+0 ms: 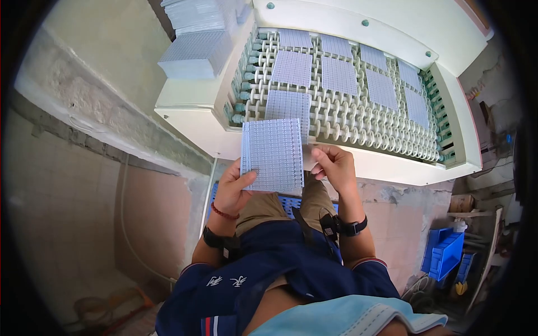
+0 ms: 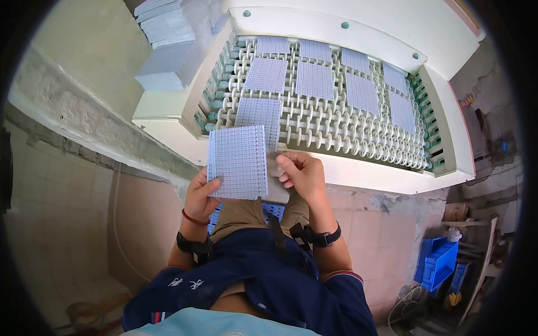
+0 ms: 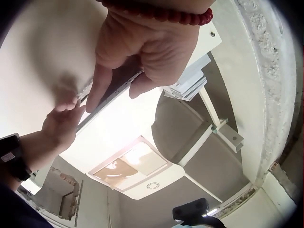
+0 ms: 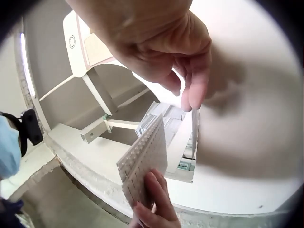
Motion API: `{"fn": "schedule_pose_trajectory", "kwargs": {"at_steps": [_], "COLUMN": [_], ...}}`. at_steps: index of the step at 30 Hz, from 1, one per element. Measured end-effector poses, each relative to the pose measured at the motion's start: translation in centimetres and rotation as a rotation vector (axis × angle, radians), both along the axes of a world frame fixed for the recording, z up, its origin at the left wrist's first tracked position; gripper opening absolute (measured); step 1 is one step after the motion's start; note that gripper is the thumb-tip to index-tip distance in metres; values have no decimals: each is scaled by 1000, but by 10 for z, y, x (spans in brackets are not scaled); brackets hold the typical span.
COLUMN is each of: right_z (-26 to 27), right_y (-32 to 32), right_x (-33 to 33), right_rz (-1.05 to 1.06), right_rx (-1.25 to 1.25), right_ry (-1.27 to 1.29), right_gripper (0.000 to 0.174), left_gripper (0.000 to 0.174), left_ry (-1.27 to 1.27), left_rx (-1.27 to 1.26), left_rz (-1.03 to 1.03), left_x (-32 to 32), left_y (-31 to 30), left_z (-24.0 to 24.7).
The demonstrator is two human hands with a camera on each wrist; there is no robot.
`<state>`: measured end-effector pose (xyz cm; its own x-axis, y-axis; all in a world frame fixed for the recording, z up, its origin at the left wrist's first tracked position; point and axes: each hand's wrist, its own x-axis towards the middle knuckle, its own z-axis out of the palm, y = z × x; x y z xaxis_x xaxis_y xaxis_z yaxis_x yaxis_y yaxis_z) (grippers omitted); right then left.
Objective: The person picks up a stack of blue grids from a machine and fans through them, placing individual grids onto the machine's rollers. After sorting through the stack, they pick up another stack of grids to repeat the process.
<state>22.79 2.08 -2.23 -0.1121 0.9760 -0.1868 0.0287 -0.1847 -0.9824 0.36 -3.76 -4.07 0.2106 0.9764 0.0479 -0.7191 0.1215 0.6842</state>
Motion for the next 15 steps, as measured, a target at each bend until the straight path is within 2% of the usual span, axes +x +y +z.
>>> {"fn": "schedule_pose_trajectory", "kwargs": {"at_steps": [2, 4, 6, 8, 11, 14, 15], "right_z": [-3, -7, -7, 0, 9, 12, 12], "right_y": [-13, -22, -20, -11, 9, 30, 29], "right_x": [5, 4, 9, 23, 59, 85, 92], "right_rz": [45, 181, 126, -38, -171, -246, -256], "right_rx": [18, -55, -26, -33, 94, 117, 118], "right_ry": [25, 118, 137, 165, 45, -389, -388], "right_gripper": [23, 23, 23, 21, 20, 25, 25], "left_gripper": [33, 32, 31, 31, 31, 31, 31], "left_ry": [6, 14, 25, 5, 3, 33, 51], "left_rx": [-24, -42, -75, -77, -100, -142, -154], "left_rz": [-26, -55, -38, -39, -5, 27, 32], "left_x": [8, 17, 22, 22, 18, 16, 15], "left_y": [6, 10, 14, 16, 13, 7, 7], "left_z": [2, 4, 6, 4, 9, 5, 3]}}
